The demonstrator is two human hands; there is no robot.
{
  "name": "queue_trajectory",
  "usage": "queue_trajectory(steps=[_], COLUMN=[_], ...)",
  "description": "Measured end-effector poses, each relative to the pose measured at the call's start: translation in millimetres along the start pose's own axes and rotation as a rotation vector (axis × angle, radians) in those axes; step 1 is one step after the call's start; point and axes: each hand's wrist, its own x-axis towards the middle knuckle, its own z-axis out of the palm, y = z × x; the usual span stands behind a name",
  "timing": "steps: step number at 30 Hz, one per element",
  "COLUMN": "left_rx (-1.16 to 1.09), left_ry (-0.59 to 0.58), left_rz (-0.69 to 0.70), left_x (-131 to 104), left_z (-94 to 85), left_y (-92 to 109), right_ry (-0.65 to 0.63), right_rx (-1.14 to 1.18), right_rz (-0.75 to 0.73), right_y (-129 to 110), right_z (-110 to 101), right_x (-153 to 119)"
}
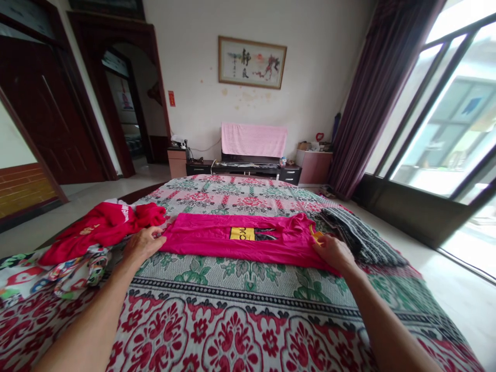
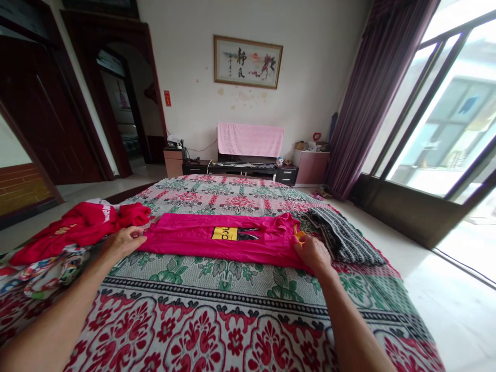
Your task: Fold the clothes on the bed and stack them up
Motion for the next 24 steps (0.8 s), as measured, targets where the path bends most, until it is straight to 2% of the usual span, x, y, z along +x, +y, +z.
queue_trajectory(steps=[4, 10, 16, 20, 24], left_rx=[-0.009, 0.089, 0.143, 0.104, 0.084], left_ry=[0.075, -0.032, -0.011, 0.038, 0.054], left_rz=[0.106, 0.243, 0.255, 0.267, 0.264], left_x=[10, 31, 36, 33, 32], left_z=[4.3, 16.1, 29.1, 34.7, 34.8], left_y=[6, 15, 16, 12, 12], right_ry=[0.110, 0.120, -0.007, -0.014, -0.049], right_rx=[0.045, 0.091, 0.027, 0.042, 0.040], right_rz=[-0.094, -0.197, -0.088, 0.024, 0.020], right_y=[-10, -44, -61, -58, -50], right_z=[-1, 3, 15, 24, 26], right_x=[8, 33, 51, 63, 76])
